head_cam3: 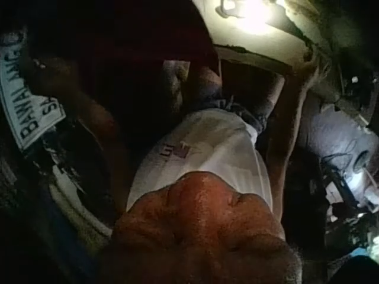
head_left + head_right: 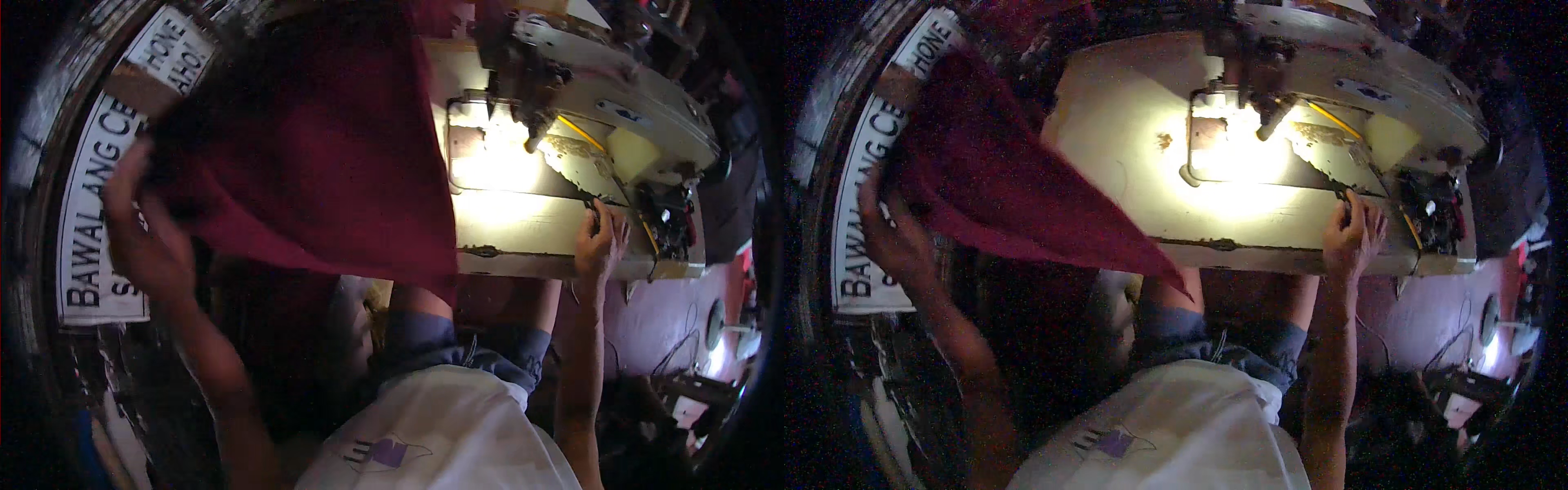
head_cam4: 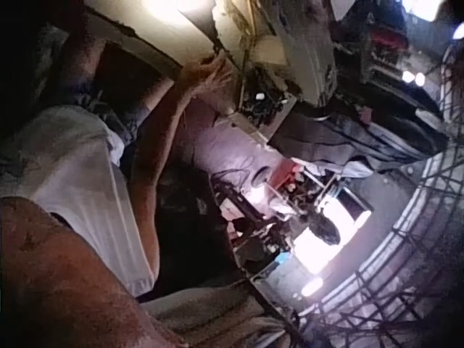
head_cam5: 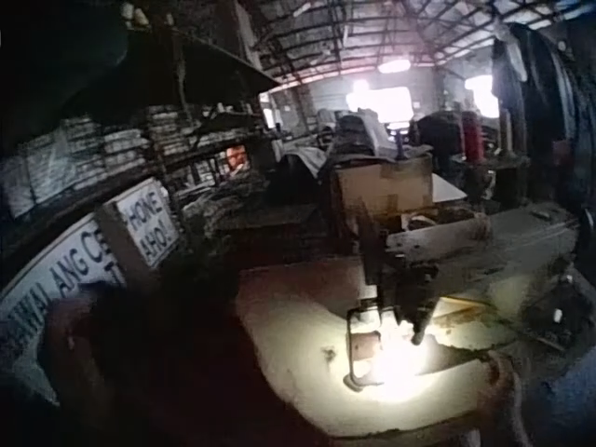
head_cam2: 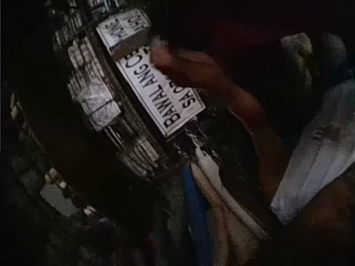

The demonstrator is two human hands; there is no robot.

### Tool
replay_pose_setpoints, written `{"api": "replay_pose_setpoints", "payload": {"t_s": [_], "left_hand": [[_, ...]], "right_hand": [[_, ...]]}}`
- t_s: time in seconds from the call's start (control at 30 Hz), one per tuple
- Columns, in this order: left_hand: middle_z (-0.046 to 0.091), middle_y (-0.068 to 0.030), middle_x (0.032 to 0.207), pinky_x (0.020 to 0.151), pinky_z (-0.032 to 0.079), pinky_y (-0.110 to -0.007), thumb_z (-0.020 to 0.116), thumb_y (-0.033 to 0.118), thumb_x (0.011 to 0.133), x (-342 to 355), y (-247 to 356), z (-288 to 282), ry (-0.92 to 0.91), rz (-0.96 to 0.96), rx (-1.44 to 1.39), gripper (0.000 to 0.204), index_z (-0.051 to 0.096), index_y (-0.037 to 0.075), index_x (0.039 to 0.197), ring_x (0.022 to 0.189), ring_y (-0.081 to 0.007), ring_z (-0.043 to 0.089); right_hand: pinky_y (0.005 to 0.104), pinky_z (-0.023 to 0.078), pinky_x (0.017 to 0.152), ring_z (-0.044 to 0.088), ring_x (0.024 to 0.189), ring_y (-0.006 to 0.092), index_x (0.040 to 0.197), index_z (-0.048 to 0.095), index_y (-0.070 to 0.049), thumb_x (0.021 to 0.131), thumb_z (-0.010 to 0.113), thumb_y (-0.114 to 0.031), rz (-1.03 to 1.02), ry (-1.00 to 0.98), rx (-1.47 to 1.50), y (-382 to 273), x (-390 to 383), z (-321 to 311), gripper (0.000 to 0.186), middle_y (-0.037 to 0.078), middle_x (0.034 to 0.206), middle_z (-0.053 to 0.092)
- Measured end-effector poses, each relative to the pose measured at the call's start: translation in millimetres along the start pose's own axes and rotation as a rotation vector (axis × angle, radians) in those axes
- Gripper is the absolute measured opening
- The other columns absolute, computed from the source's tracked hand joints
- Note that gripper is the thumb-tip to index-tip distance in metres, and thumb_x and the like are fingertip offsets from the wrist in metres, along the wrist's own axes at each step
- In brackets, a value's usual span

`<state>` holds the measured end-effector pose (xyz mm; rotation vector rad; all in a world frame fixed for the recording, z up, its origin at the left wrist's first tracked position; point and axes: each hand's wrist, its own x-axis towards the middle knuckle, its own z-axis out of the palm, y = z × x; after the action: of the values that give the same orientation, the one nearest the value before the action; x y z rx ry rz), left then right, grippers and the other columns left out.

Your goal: Sewing a pink fabric bag using a sewing machine.

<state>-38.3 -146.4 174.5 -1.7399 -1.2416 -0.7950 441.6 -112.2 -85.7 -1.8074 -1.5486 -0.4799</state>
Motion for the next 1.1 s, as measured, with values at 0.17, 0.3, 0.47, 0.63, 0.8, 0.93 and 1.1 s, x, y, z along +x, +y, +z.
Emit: {"api": "replay_pose_setpoints", "payload": {"t_s": [0.17, 0.3, 0.47, 0.63, 0.8, 0.93, 1.1], "left_hand": [[0.065, -0.0198, 0.114, 0.089, 0.051, -0.045, 0.051, 0.016, 0.099, 42, -38, 58, 0.006, -0.02, 0.178, 0.026, 0.059, 0.002, 0.12, 0.106, -0.0381, 0.062], [0.064, -0.0195, 0.117, 0.092, 0.049, -0.047, 0.052, 0.014, 0.095, 17, -23, 182, -0.291, -0.067, 0.009, 0.028, 0.06, 0.004, 0.119, 0.111, -0.0401, 0.059], [0.062, -0.0161, 0.127, 0.106, 0.039, -0.047, 0.053, 0.035, 0.096, -100, 5, 272, -0.42, -0.075, -0.12, 0.04, 0.059, 0.007, 0.125, 0.125, -0.0373, 0.052], [0.061, -0.0162, 0.13, 0.103, 0.044, -0.044, 0.054, 0.037, 0.097, -123, 4, 290, -0.469, -0.223, -0.207, 0.044, 0.062, 0.004, 0.125, 0.121, -0.0328, 0.057], [0.067, -0.0164, 0.116, 0.096, 0.048, -0.048, 0.058, 0.042, 0.091, -117, 4, 278, -0.487, -0.275, -0.275, 0.044, 0.065, 0.008, 0.118, 0.108, -0.0353, 0.063], [0.063, -0.0147, 0.127, 0.109, 0.036, -0.051, 0.049, 0.046, 0.094, -125, 10, 277, -0.605, -0.4, -0.248, 0.049, 0.064, 0.01, 0.123, 0.124, -0.032, 0.055], [0.063, -0.017, 0.124, 0.112, 0.027, -0.057, 0.051, 0.045, 0.091, -133, 27, 273, -0.505, -0.44, -0.218, 0.048, 0.067, 0.009, 0.118, 0.124, -0.0349, 0.052]], "right_hand": [[0.0443, 0.046, 0.089, 0.058, 0.099, 0.032, 0.107, 0.07, -0.007, 0.084, 0.068, -0.011, -0.011, -0.028, -0.011, 1, 2, -1, 0.023, 0.012, 0.101, 0.063], [0.0441, 0.046, 0.089, 0.058, 0.099, 0.0314, 0.107, 0.07, -0.007, 0.085, 0.068, -0.012, -0.014, -0.057, -0.033, -1, 3, -3, 0.023, 0.011, 0.1, 0.062], [0.0431, 0.045, 0.089, 0.058, 0.098, 0.0309, 0.107, 0.07, -0.006, 0.085, 0.067, -0.012, -0.018, -0.073, -0.002, 2, 2, -1, 0.023, 0.01, 0.1, 0.062], [0.0432, 0.046, 0.088, 0.06, 0.098, 0.0311, 0.109, 0.07, -0.006, 0.088, 0.066, -0.011, -0.086, -0.056, -0.028, 25, -1, 11, 0.022, 0.014, 0.101, 0.066], [0.0454, 0.045, 0.096, 0.059, 0.103, 0.0351, 0.115, 0.067, 0.001, 0.093, 0.063, -0.014, -0.032, -0.087, 0.068, 56, 0, 31, 0.027, 0.021, 0.109, 0.066], [0.0444, 0.046, 0.094, 0.059, 0.103, 0.0367, 0.117, 0.065, 0.003, 0.093, 0.063, -0.015, -0.11, -0.162, 0.033, 79, 8, 37, 0.03, 0.022, 0.112, 0.065], [0.046, 0.049, 0.088, 0.063, 0.098, 0.0378, 0.112, 0.068, 0.003, 0.094, 0.062, -0.02, -0.256, -0.255, -0.015, 98, 29, 39, 0.029, 0.023, 0.106, 0.069]]}}
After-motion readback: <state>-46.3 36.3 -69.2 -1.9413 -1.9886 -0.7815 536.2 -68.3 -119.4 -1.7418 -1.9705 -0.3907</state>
